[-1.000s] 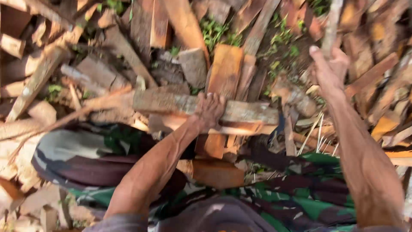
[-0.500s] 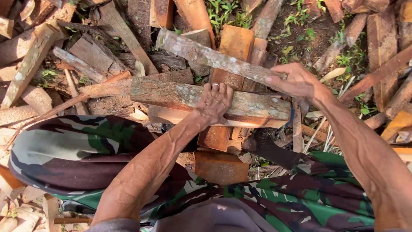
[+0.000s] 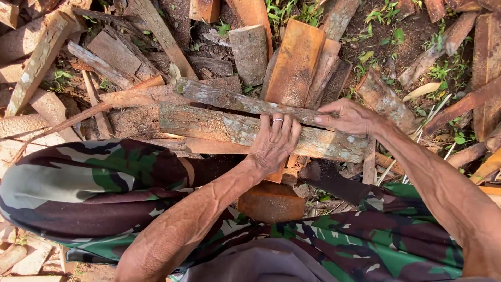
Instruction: Bundling wood scraps together using a thin flexible strip and a small knife
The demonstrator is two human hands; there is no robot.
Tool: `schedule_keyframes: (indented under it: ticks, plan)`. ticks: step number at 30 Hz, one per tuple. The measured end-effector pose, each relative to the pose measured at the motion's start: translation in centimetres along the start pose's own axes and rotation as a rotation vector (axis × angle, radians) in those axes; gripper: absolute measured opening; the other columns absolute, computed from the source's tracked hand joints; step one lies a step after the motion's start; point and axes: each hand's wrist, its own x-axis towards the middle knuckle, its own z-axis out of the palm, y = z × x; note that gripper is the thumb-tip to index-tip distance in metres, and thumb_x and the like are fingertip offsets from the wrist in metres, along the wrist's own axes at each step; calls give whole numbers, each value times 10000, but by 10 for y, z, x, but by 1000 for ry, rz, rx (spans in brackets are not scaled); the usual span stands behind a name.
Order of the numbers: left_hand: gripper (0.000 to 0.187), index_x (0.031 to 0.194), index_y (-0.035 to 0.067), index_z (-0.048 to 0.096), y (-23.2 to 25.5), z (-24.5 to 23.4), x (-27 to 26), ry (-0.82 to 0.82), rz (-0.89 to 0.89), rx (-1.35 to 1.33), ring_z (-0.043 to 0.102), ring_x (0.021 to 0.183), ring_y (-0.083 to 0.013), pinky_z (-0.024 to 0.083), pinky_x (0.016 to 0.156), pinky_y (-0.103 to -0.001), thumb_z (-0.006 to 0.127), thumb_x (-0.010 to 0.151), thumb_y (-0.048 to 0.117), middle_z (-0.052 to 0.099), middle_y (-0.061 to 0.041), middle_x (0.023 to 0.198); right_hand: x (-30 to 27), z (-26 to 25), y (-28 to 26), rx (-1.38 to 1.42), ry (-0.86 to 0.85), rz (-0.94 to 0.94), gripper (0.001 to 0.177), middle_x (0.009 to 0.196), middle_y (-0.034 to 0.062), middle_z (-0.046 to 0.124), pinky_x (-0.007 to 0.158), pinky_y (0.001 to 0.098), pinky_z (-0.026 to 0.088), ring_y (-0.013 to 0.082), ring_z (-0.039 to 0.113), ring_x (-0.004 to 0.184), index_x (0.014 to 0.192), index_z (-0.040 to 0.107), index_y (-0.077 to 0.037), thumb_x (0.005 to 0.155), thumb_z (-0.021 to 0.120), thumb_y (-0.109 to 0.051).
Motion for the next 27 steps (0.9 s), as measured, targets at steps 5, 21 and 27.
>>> schedule_keyframes:
  ticks: [5,21,27]
  plan:
    - [542,1218,57,558,-5,-8,3,-45,-15,69,490,1252,-380,435,898,-505,772,806,337,580,-247,1283,1,1,-2,47,-17,37,412,1153,215,734,983,506,499,359,688,1055,1247,715,-46,971,640,-343]
    - [438,1192,27,575,-9,-8,10,-85,-99,3,373,1430,-470,466,886,-517,700,872,299,343,-372,1550,-3,0,16,74,194,-40,314,1090,211,743,885,452,507,309,693,904,1146,737,-31,983,667,-289]
    - [400,1145,6,532,-10,17,15,-113,-101,-103,483,1337,-496,454,853,-532,691,880,259,444,-433,1426,-54,0,-6,26,443,-74,275,998,213,733,748,396,509,282,659,753,1080,730,-36,1001,684,-296]
